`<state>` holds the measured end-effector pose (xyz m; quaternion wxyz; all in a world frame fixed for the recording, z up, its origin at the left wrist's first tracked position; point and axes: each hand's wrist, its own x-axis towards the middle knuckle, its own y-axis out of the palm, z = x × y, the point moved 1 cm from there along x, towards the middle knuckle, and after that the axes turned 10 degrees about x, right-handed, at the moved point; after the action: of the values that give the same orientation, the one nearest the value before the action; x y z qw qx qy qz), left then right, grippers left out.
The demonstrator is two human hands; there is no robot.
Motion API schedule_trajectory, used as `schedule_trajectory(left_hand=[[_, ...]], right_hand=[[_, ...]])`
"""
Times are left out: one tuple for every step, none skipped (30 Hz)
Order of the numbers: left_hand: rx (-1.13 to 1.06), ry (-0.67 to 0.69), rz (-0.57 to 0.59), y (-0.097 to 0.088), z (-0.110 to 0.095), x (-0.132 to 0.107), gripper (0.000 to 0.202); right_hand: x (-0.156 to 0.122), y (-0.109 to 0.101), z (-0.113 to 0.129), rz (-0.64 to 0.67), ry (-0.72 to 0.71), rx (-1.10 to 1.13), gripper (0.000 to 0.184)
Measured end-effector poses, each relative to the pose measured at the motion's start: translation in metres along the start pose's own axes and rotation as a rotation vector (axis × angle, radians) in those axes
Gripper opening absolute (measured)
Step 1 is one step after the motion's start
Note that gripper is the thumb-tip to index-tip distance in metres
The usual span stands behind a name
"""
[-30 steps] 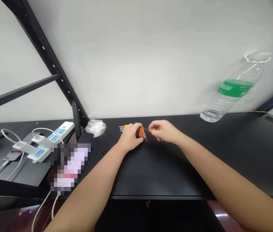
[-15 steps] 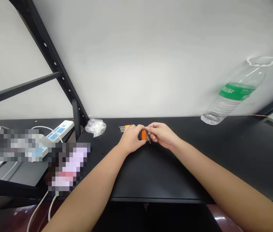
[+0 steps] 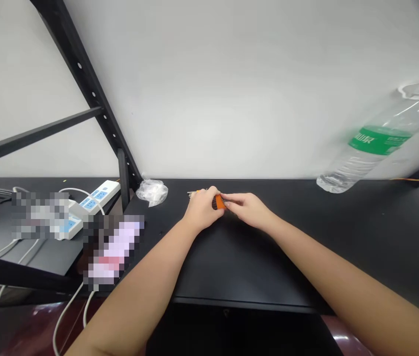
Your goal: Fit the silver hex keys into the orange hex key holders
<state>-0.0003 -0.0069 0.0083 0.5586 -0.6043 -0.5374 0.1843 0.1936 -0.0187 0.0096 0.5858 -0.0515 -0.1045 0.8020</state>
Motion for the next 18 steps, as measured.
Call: schedule_trajectory(left_hand=[[-0.005,-0.004,0.005,0.0,0.001,0.0,0.026],[-0.016,-0.008,0.013,0.001,0.001,0.0,0.025],[-0.031,-0.013,0.024,0.002,0.001,-0.001,0.025],[-0.046,-0.018,0.036,0.003,0.002,-0.001,0.024],[-0.058,-0.024,0.047,0.004,0.002,-0.001,0.024],[-0.067,-0.027,0.058,0.005,0.002,-0.002,0.025],[-0.073,-0.027,0.069,0.006,0.002,-0.002,0.025],[-0.076,-0.022,0.079,0.007,0.002,-0.002,0.026],[-0.08,-0.013,0.086,0.009,0.002,-0.003,0.027],[-0.083,0.001,0.092,0.01,0.001,-0.003,0.027],[-0.087,0.014,0.095,0.011,0.0,-0.003,0.027],[-0.092,0.025,0.098,0.011,0.0,-0.003,0.026],[-0.097,0.032,0.104,0.012,-0.001,-0.003,0.027],[-0.102,0.04,0.114,0.012,-0.002,-0.003,0.028],[-0.106,0.055,0.125,0.011,-0.003,-0.003,0.029],[-0.11,0.077,0.131,0.01,-0.003,-0.003,0.031],[-0.113,0.102,0.125,0.009,-0.002,-0.003,0.033],[-0.112,0.12,0.105,0.007,-0.001,-0.003,0.034]], right_hand=[[0.0,-0.001,-0.001,0.007,-0.044,-0.116,0.044],[0.001,-0.003,-0.001,0.0,-0.08,-0.216,0.045],[0.001,-0.004,-0.002,-0.018,-0.104,-0.289,0.044],[0.001,-0.006,-0.002,-0.031,-0.11,-0.329,0.044],[0.001,-0.007,-0.003,-0.031,-0.099,-0.335,0.044],[0.001,-0.007,-0.003,-0.018,-0.073,-0.311,0.044],[0.001,-0.007,-0.003,0.007,-0.036,-0.266,0.045],[0.001,-0.007,-0.004,0.032,0.009,-0.216,0.046],[0.002,-0.007,-0.005,0.051,0.051,-0.173,0.046],[0.002,-0.006,-0.006,0.058,0.085,-0.145,0.046],[0.003,-0.005,-0.007,0.055,0.106,-0.132,0.045],[0.004,-0.004,-0.009,0.05,0.119,-0.129,0.044],[0.005,-0.004,-0.01,0.045,0.123,-0.135,0.042],[0.006,-0.004,-0.012,0.041,0.119,-0.149,0.041],[0.007,-0.005,-0.013,0.04,0.112,-0.171,0.039],[0.008,-0.006,-0.015,0.043,0.106,-0.196,0.036],[0.008,-0.009,-0.016,0.046,0.104,-0.219,0.033],[0.009,-0.012,-0.018,0.049,0.11,-0.241,0.03]])
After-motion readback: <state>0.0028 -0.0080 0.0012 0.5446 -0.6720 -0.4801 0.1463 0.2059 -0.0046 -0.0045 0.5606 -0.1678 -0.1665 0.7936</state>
